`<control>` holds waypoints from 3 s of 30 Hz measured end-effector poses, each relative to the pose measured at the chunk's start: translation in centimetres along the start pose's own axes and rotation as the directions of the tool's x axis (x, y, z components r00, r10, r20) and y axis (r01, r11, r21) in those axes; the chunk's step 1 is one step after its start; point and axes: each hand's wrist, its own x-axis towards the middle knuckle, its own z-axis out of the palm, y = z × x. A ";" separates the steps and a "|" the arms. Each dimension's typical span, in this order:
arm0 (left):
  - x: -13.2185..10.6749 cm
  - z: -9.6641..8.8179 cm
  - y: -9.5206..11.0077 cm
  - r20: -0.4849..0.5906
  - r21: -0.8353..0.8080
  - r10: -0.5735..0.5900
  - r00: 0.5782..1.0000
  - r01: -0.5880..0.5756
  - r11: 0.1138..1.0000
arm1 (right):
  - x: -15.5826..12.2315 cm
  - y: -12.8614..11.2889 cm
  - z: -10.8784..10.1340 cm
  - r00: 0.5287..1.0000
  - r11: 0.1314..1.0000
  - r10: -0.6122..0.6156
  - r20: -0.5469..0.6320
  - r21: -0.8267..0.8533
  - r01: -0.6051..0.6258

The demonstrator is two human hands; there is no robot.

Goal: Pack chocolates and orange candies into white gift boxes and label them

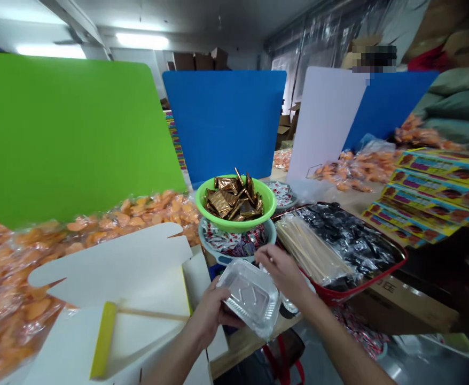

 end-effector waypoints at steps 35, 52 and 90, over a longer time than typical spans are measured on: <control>1.5 -2.1 1.4 0.053 0.110 -0.145 0.988 0.139 0.984 | 3.0 0.4 1.4 0.916 0.878 0.159 0.368 0.372 -0.302; 1.5 -2.3 1.1 0.073 0.110 -0.134 0.988 0.125 0.986 | 2.9 0.0 1.6 0.932 0.888 0.231 0.279 0.330 -0.319; 1.2 -2.3 0.7 0.083 0.104 -0.099 0.992 0.090 0.991 | 1.2 -0.7 0.4 0.964 0.971 -0.073 0.256 0.240 0.010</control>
